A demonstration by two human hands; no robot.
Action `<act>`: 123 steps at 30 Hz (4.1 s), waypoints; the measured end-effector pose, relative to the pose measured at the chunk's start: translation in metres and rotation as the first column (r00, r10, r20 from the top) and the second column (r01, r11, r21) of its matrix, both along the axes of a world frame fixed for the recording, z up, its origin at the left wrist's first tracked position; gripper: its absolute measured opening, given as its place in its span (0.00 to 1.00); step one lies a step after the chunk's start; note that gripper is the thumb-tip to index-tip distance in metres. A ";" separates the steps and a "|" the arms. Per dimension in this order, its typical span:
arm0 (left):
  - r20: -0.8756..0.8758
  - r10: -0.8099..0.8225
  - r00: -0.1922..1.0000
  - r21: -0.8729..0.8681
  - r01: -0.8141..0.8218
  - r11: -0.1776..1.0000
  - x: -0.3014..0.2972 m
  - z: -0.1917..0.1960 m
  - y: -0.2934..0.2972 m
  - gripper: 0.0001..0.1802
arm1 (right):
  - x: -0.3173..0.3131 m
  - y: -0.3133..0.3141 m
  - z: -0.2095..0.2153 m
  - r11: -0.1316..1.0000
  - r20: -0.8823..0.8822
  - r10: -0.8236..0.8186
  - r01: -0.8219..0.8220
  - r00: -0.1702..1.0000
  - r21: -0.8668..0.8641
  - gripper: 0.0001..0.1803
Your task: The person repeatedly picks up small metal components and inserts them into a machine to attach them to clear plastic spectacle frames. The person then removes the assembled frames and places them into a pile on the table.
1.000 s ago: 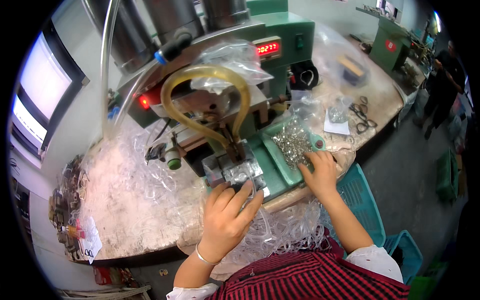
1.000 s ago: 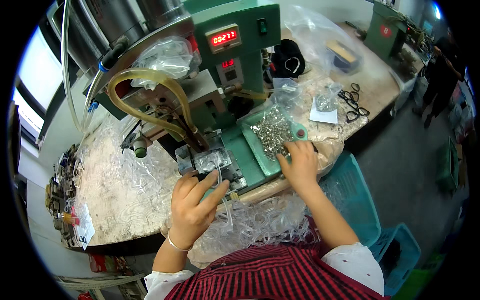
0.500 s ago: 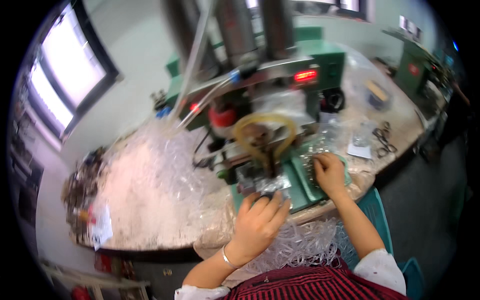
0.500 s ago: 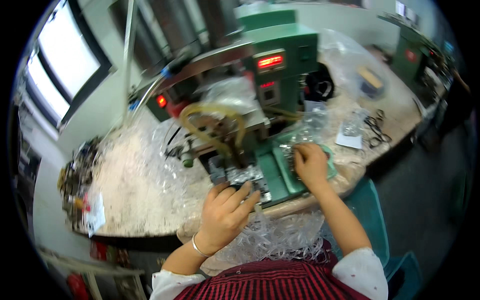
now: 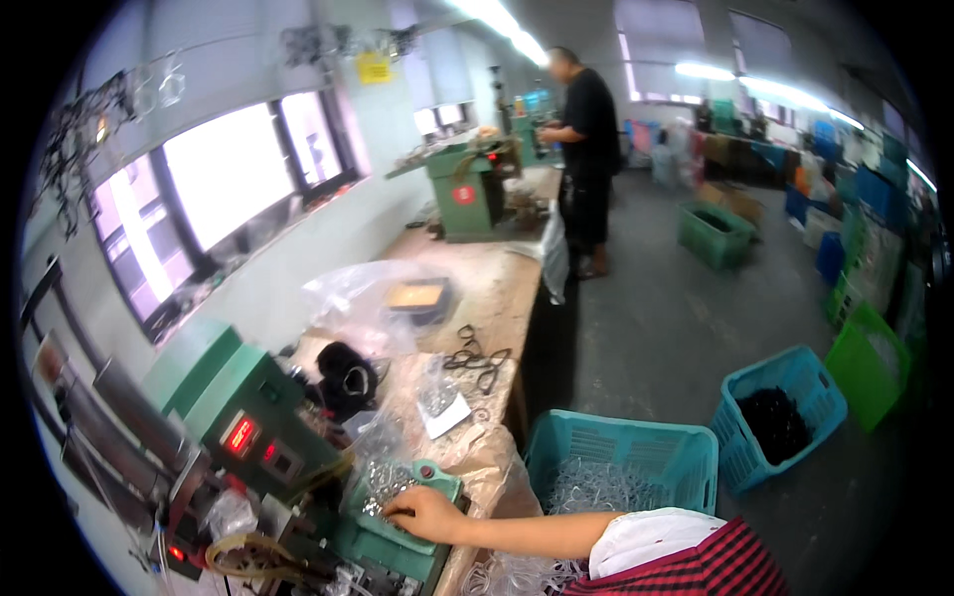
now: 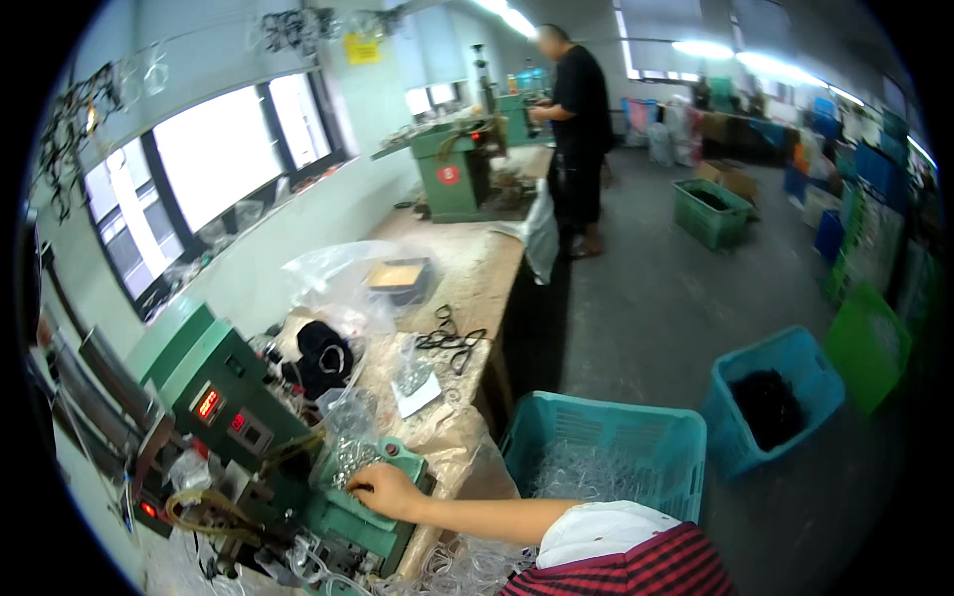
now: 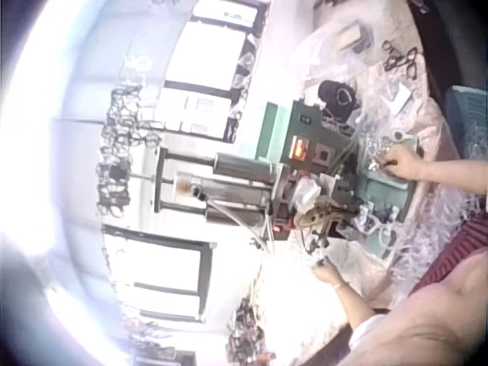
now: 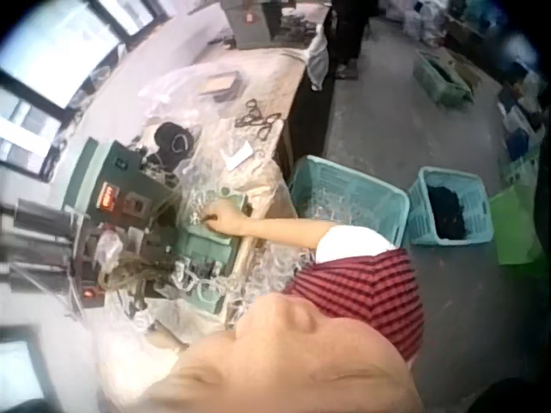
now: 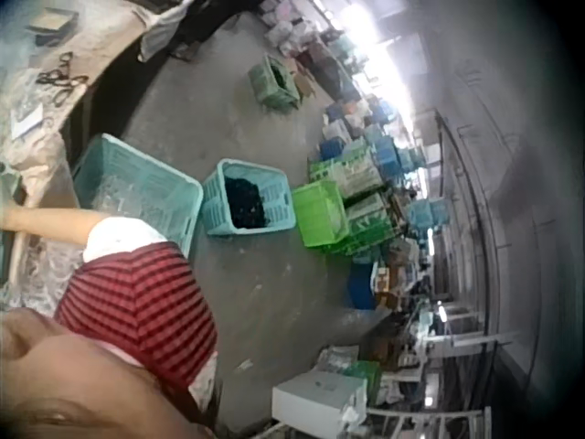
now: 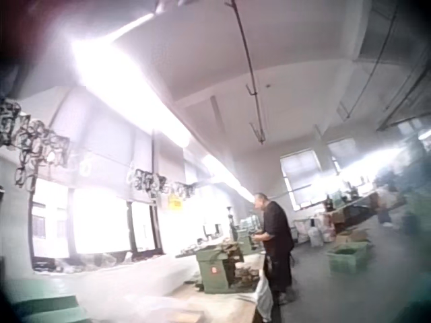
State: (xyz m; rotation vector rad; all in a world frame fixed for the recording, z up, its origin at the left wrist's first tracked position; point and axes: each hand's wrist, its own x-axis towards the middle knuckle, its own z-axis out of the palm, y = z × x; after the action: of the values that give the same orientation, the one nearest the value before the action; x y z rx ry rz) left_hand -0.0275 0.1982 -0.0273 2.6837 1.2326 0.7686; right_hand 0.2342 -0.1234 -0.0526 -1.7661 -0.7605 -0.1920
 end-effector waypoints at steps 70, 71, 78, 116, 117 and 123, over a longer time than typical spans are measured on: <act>0.209 0.115 0.971 0.107 -0.139 0.984 -0.102 0.042 -0.082 0.07 | 0.004 -0.007 0.010 0.925 0.399 -0.080 0.217 0.913 -0.312 0.04; 0.161 0.102 0.982 0.120 -0.122 0.985 -0.116 0.032 -0.068 0.06 | 0.005 -0.004 0.010 0.931 0.358 -0.075 0.194 0.931 -0.308 0.04; -0.147 0.305 0.941 -0.034 -0.313 0.949 -0.060 -0.049 -0.054 0.17 | 0.018 0.024 0.018 0.990 -0.064 -0.016 0.008 0.998 -0.138 0.07; 0.539 -0.730 0.421 0.316 0.702 0.638 0.033 0.123 -0.158 0.11 | -0.079 0.023 0.106 0.878 -0.273 0.462 -0.390 0.844 0.279 0.27; 0.411 -0.792 0.452 0.323 0.740 0.590 0.032 0.109 -0.161 0.12 | -0.068 0.019 0.102 0.873 -0.256 0.476 -0.418 0.841 0.250 0.27; 0.163 -0.833 0.530 0.362 0.753 0.550 0.055 0.086 -0.188 0.17 | 0.028 -0.006 0.030 0.991 -0.027 -0.081 0.084 0.996 0.105 0.18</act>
State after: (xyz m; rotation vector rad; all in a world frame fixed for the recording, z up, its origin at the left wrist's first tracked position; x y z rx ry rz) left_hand 0.0270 0.0105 0.0583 2.6775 -0.2694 1.1409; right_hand 0.2619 -0.1299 -0.0229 -1.6973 -0.6499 -0.2630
